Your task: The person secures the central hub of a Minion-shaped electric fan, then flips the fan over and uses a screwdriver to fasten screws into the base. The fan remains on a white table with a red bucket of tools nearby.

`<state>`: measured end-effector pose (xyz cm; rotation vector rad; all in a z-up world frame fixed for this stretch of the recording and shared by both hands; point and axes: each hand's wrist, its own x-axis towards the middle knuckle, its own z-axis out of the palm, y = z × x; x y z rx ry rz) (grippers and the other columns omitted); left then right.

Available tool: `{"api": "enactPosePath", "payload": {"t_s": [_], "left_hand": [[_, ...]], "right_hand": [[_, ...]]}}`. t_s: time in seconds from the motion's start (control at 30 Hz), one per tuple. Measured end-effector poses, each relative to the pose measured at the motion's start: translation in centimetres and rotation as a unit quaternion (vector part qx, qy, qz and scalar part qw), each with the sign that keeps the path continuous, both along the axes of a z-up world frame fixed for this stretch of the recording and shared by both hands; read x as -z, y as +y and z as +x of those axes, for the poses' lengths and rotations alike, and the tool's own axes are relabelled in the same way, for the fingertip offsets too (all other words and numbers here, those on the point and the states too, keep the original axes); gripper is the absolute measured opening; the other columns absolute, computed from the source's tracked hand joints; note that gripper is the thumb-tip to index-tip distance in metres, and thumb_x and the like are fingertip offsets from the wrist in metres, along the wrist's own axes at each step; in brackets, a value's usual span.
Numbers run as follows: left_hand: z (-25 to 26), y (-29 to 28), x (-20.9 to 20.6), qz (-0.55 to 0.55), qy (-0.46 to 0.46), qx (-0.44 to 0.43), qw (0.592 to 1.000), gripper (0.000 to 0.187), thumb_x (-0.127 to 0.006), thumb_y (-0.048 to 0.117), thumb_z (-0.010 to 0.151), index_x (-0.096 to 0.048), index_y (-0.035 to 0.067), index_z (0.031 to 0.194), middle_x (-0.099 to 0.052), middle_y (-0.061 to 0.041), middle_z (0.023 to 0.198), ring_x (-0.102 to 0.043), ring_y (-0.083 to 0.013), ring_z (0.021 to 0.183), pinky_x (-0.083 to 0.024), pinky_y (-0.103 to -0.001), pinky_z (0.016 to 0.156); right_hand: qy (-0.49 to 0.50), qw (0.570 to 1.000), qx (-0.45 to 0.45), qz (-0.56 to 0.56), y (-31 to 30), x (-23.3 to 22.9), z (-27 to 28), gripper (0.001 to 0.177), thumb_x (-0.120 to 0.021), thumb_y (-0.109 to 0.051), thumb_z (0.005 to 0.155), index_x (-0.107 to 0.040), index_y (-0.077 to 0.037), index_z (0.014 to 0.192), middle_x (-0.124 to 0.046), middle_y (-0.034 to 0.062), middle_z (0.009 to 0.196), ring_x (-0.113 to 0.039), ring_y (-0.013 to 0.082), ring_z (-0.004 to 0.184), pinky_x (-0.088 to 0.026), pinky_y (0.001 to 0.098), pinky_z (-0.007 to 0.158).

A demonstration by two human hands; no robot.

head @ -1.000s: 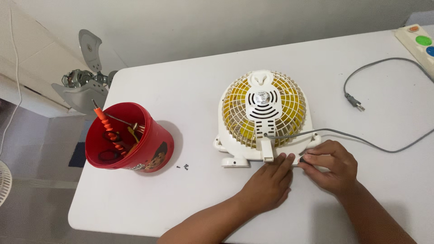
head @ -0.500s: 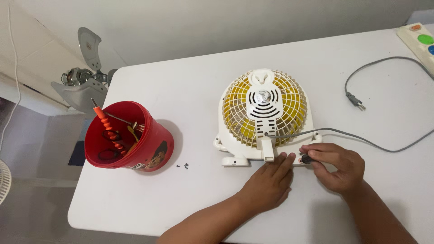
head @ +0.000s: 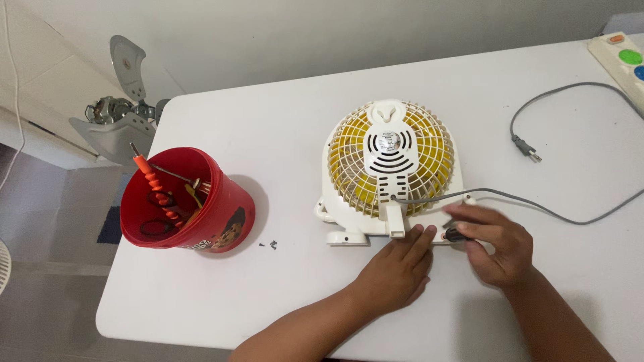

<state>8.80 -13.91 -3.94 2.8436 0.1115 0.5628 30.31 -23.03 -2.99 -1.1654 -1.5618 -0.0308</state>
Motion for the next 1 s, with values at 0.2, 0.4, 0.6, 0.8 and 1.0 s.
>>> {"api": "enactPosePath", "payload": {"t_s": [0.2, 0.4, 0.6, 0.8, 1.0], "left_hand": [[-0.1, 0.0, 0.0, -0.007, 0.004, -0.002, 1.000, 0.048, -0.074, 0.018, 0.086, -0.061, -0.009, 0.124, -0.041, -0.029, 0.159, -0.047, -0.0411, 0.146, -0.046, -0.047, 0.114], [0.0, 0.0, 0.0, 0.002, -0.003, -0.003, 1.000, 0.051, -0.074, 0.019, 0.084, -0.062, -0.009, 0.126, -0.042, -0.028, 0.157, -0.048, -0.0409, 0.145, -0.046, -0.047, 0.113], [-0.2, -0.1, -0.2, 0.001, -0.009, -0.008, 1.000, 0.048, -0.074, 0.019, 0.086, -0.063, -0.007, 0.124, -0.042, -0.027, 0.159, -0.048, -0.0399, 0.146, -0.046, -0.047, 0.115], [-0.2, 0.0, -0.4, -0.007, 0.001, -0.003, 1.000, 0.049, -0.075, 0.019, 0.084, -0.062, -0.008, 0.124, -0.042, -0.028, 0.158, -0.047, -0.0419, 0.145, -0.048, -0.048, 0.112], [-0.2, 0.0, -0.1, -0.006, -0.013, -0.001, 1.000, 0.049, -0.075, 0.017, 0.085, -0.061, -0.008, 0.125, -0.042, -0.028, 0.159, -0.048, -0.0418, 0.146, -0.047, -0.048, 0.113]], "right_hand": [[-0.032, 0.999, 0.012, -0.022, 0.2, 0.7, 0.3, 0.037, -0.082, -0.004, 0.080, -0.059, -0.011, 0.108, -0.073, 0.0147, 0.107, -0.077, 0.0187, 0.100, -0.066, 0.0274, 0.077], [-0.025, 0.999, 0.040, 0.013, 0.5, 1.6, 0.1, 0.048, -0.092, -0.012, 0.068, -0.061, -0.015, 0.105, -0.063, 0.0072, 0.099, -0.070, 0.0150, 0.090, -0.060, 0.0273, 0.071], [-0.031, 0.999, -0.005, 0.014, 0.3, 0.8, 0.1, 0.039, -0.071, 0.003, 0.084, -0.053, -0.012, 0.116, -0.063, 0.0218, 0.121, -0.071, 0.0293, 0.113, -0.064, 0.0362, 0.093], [-0.023, 0.999, -0.010, -0.021, 0.4, -0.1, 0.0, 0.039, -0.065, 0.010, 0.082, -0.056, -0.008, 0.116, -0.073, 0.0211, 0.115, -0.078, 0.0294, 0.102, -0.068, 0.0319, 0.080], [-0.014, 0.999, -0.019, -0.026, 0.4, -0.8, 0.2, 0.039, -0.078, 0.001, 0.080, -0.058, -0.009, 0.112, -0.075, 0.0167, 0.108, -0.078, 0.0257, 0.099, -0.068, 0.0296, 0.079]]}}
